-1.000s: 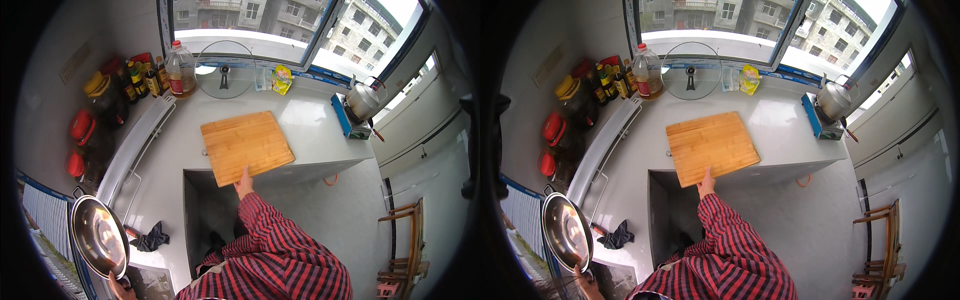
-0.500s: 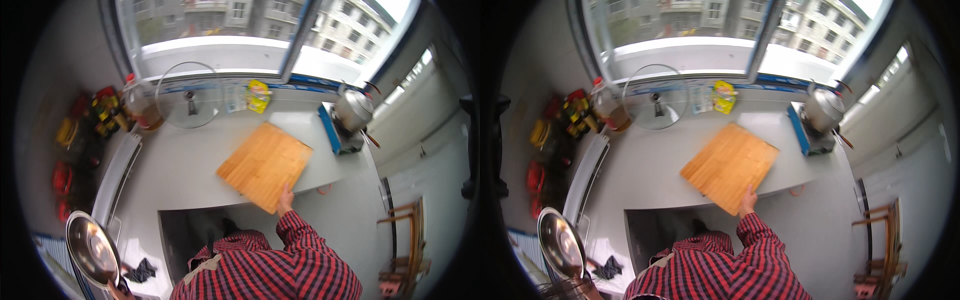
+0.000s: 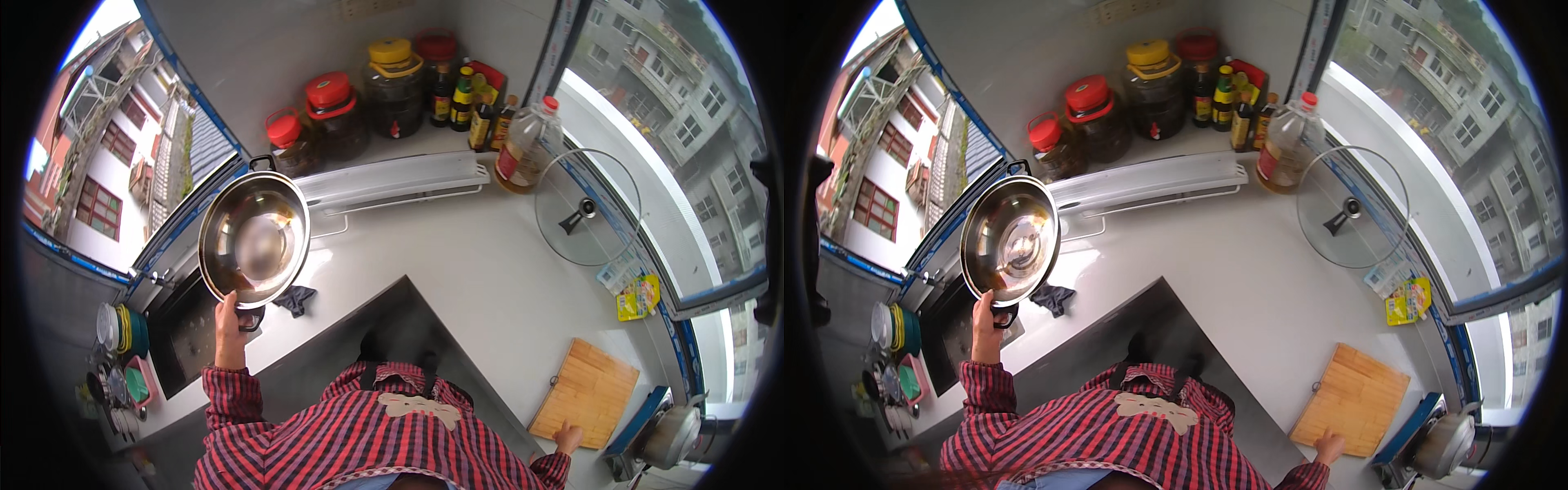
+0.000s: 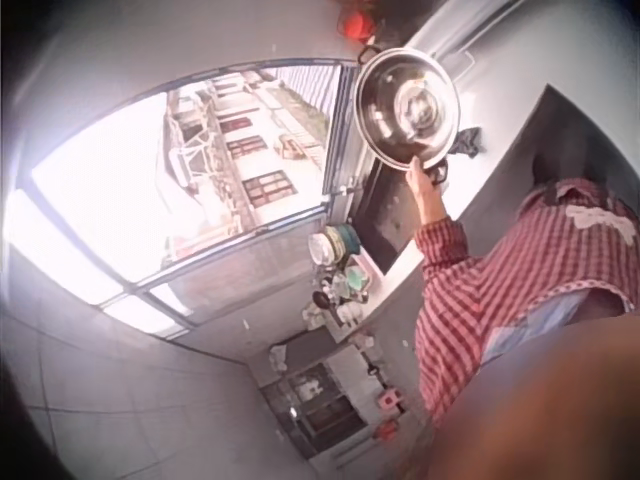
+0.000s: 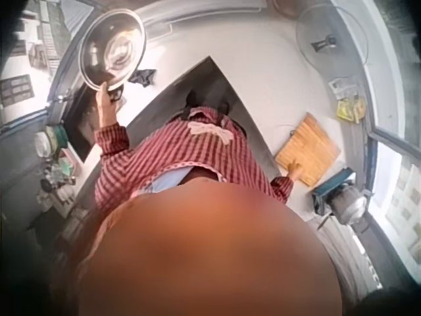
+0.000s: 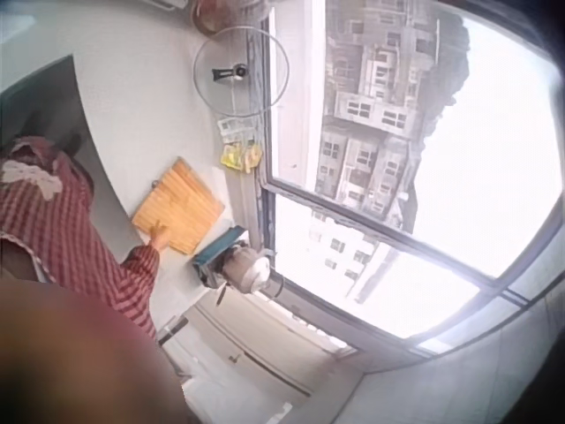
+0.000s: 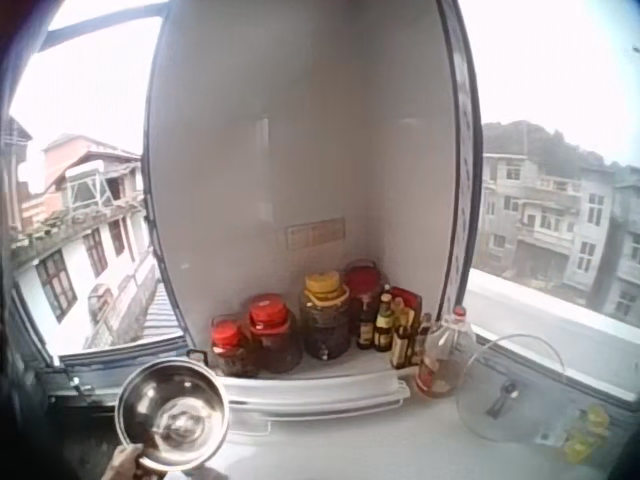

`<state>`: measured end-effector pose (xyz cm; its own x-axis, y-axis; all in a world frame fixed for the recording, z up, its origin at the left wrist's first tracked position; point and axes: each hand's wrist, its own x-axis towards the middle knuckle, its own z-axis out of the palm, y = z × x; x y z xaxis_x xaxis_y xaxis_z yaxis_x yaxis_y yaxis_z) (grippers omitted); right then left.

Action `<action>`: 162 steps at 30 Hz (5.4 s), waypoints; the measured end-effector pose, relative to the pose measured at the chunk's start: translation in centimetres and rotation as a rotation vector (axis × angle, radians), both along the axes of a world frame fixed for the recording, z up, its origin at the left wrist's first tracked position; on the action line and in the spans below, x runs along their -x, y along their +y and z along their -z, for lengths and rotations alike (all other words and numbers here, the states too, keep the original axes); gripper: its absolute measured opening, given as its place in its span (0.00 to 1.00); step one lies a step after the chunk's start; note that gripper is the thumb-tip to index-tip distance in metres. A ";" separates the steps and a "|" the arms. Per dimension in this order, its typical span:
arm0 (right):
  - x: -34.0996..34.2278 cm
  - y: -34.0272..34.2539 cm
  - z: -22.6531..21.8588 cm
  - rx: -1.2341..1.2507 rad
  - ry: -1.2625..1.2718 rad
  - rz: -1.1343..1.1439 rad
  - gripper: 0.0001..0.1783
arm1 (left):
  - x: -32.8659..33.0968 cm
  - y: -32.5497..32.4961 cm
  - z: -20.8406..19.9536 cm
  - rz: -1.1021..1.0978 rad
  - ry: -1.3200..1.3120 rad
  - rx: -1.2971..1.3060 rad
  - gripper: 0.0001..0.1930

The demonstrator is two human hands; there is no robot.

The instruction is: The person washes several kitchen items in a sink using a sponge and running water. They scrub and rinse a plate, a white plastic steamer insert, and a metal steamer basket, then place the cleaned items on the counter beside the sink.

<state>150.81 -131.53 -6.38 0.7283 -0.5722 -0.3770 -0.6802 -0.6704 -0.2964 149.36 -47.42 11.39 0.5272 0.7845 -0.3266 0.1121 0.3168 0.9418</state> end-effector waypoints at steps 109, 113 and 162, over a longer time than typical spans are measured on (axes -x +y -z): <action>-2.0 39.6 46.4 -0.416 0.150 -0.238 0.10 | 22.3 -14.3 41.0 0.510 0.626 -0.201 0.11; -2.7 35.9 60.4 -0.465 0.141 -0.304 0.11 | 17.3 -18.9 52.0 0.589 0.501 0.103 0.11; 6.3 47.3 -5.0 -1.342 0.471 -1.061 0.11 | 17.7 -19.9 10.7 0.658 0.129 -0.520 0.07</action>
